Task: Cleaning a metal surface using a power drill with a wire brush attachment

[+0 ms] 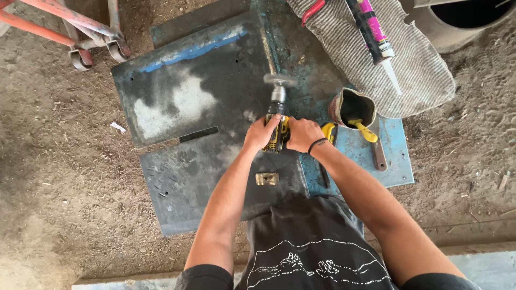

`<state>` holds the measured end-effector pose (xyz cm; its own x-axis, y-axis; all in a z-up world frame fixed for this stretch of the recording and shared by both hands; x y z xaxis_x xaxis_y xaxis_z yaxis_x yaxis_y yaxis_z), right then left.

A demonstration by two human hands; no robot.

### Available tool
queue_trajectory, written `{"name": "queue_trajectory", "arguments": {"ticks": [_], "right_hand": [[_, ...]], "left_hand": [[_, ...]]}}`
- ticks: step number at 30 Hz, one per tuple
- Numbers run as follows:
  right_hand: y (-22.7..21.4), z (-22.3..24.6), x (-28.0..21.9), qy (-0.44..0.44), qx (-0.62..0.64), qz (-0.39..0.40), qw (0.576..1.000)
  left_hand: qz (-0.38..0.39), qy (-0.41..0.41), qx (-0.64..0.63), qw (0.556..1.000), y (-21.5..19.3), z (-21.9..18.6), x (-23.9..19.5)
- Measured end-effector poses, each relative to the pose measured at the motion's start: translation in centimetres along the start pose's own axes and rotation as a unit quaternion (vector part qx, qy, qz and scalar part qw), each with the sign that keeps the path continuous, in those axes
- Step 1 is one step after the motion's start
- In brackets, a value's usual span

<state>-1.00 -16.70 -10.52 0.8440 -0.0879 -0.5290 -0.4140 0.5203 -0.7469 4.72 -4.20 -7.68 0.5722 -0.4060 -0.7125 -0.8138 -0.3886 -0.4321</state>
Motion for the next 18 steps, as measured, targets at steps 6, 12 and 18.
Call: {"name": "queue_trajectory", "arguments": {"ticks": [6,12,18], "right_hand": [[-2.7,0.1,-5.1,0.038,-0.007,0.009,0.999],[0.8,-0.3,-3.7,0.002,0.007,0.008,1.0],[0.5,1.0,-4.0,-0.032,-0.007,0.021,0.999]], "left_hand": [[0.018,0.005,0.023,1.0,2.5,-1.6,-1.1],[-0.022,0.026,-0.041,0.999,3.0,1.5,-1.7],[-0.035,0.014,-0.043,0.998,3.4,3.4,-1.9]]}}
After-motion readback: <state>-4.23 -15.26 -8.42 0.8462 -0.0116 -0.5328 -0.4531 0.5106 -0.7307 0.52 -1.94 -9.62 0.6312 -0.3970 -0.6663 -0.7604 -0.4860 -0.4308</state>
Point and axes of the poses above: each hand's wrist, its own x-axis towards the middle knuckle, its own y-axis out of the palm, z = x × y, the point moved 10 cm from there along x, towards the middle knuckle, and after that the axes turned 6 degrees about x, right-handed, at the moved point
